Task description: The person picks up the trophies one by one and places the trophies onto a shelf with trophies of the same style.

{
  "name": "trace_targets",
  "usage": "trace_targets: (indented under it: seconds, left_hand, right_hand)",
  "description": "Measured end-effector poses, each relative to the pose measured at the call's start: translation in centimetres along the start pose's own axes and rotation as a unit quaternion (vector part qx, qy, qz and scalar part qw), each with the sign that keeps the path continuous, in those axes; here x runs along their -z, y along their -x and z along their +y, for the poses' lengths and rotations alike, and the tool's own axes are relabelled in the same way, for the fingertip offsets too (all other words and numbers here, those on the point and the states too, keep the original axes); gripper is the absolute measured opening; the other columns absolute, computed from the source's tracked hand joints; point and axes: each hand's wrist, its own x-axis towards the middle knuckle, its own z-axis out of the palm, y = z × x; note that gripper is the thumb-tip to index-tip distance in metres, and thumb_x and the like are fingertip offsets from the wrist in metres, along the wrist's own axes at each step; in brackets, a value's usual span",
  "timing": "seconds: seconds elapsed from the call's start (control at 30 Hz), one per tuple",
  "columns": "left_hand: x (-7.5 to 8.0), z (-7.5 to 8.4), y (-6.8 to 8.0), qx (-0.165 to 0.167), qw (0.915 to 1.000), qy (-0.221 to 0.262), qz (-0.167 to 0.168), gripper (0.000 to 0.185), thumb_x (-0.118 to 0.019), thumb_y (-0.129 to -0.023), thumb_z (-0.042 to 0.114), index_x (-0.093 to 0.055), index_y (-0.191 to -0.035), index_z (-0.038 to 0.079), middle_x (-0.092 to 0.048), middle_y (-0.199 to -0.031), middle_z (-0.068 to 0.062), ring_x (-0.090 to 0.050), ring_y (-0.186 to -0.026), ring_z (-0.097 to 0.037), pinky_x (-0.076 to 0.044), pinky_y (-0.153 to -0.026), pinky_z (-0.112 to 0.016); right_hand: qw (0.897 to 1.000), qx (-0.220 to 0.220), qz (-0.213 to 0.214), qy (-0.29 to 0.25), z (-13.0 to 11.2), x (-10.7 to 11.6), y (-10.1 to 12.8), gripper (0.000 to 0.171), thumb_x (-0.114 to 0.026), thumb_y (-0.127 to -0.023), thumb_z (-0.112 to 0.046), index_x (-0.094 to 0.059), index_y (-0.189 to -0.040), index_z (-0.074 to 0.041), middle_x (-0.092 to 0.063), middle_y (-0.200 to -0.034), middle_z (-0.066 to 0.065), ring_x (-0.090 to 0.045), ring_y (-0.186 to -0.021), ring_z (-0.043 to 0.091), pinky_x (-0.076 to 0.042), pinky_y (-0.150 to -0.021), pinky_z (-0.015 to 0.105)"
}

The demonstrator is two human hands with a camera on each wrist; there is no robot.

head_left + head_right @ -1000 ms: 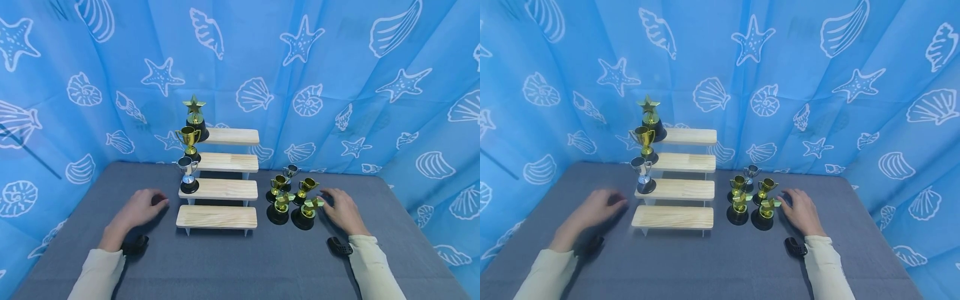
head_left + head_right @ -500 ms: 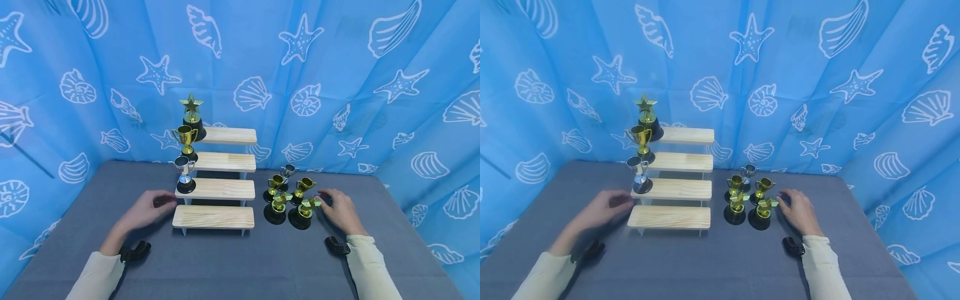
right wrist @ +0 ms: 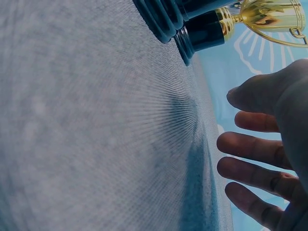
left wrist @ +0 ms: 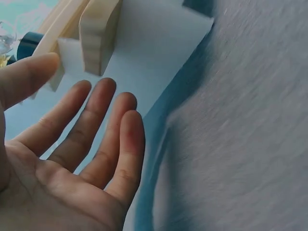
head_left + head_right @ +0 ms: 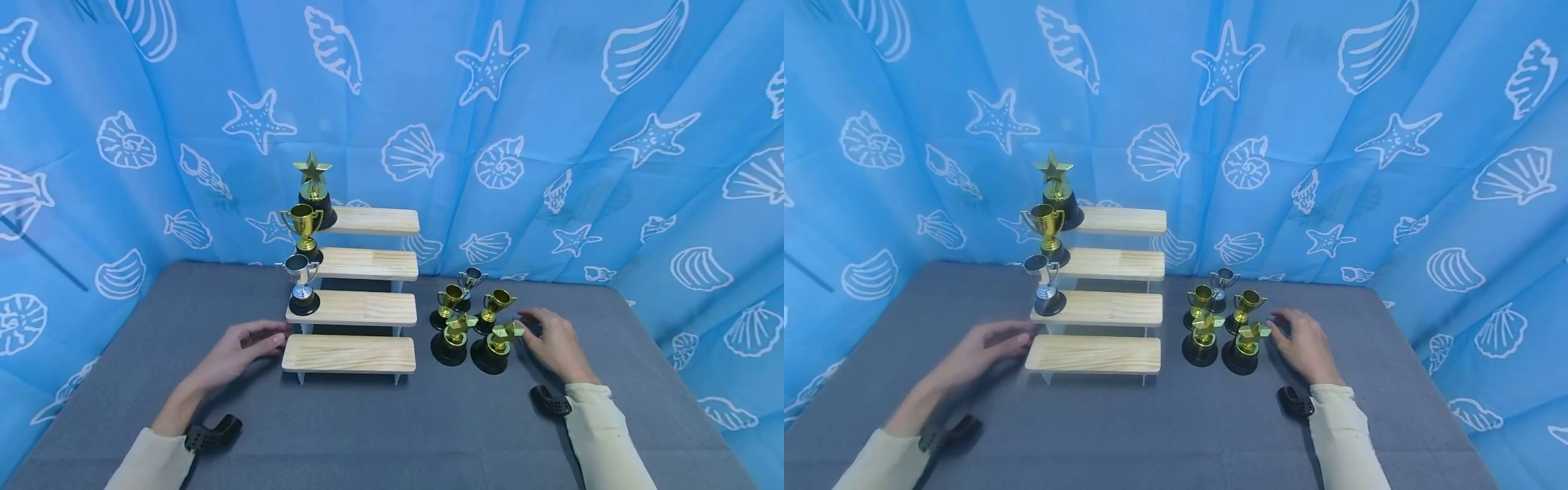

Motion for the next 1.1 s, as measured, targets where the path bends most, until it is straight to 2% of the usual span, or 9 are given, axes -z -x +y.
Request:
trace_targets:
  seconds: [0.1,0.23,0.53,0.73,1.1]
  left_hand:
    - [-0.4,-0.1,0.3,0.011,0.9992,0.038,-0.007,0.053,-0.06,-0.104,0.029,-0.05,-0.142,-0.008,-0.054,-0.141,-0.026,-0.061,-0.119,-0.025,-0.057,-0.095,-0.03]
    - [-0.9,-0.7,0.5,0.006,0.997,0.075,-0.018,0.054,-0.059,-0.105,0.024,-0.046,-0.144,-0.01,-0.052,-0.142,-0.029,-0.063,-0.116,-0.018,-0.056,-0.096,-0.03]
    - [-1.2,-1.7,0.6,-0.043,0.9907,0.123,-0.04,0.065,-0.07,-0.093,0.001,-0.037,-0.146,-0.016,-0.046,-0.143,-0.035,-0.062,-0.118,-0.015,-0.055,-0.1,-0.028]
    - [-1.3,-1.8,0.9,-0.052,0.9893,0.132,-0.034,0.074,-0.076,-0.085,-0.006,-0.036,-0.146,-0.017,-0.045,-0.144,-0.036,-0.062,-0.119,-0.013,-0.052,-0.103,-0.027]
    - [-1.3,-2.0,0.8,-0.043,0.9904,0.129,-0.028,0.075,-0.078,-0.083,-0.006,-0.037,-0.145,-0.017,-0.047,-0.142,-0.036,-0.064,-0.118,-0.012,-0.052,-0.102,-0.028]
  right_hand:
    - [1.0,0.004,0.001,-0.001,0.0,0.0,0.0,0.033,-0.067,-0.096,-0.012,-0.066,-0.124,0.006,-0.066,-0.114,0.026,-0.062,-0.103,0.043,-0.053,-0.086,0.062]
    - [1.0,0.009,0.008,-0.005,-0.1,0.0,0.1,0.032,-0.068,-0.096,-0.012,-0.066,-0.123,0.005,-0.067,-0.113,0.025,-0.063,-0.102,0.042,-0.053,-0.085,0.062]
    - [0.999,0.013,0.016,-0.035,-0.1,0.0,0.2,0.032,-0.065,-0.1,-0.017,-0.066,-0.125,0.003,-0.068,-0.114,0.024,-0.065,-0.103,0.039,-0.057,-0.084,0.058]
    - [0.997,0.03,0.033,-0.057,-0.2,0.1,0.1,0.029,-0.067,-0.099,-0.014,-0.067,-0.122,0.004,-0.07,-0.109,0.022,-0.067,-0.098,0.038,-0.058,-0.083,0.057]
    - [0.993,0.03,0.039,-0.107,-0.9,1.2,0.5,0.032,-0.065,-0.101,-0.017,-0.066,-0.124,0.004,-0.071,-0.107,0.021,-0.067,-0.097,0.038,-0.058,-0.085,0.059]
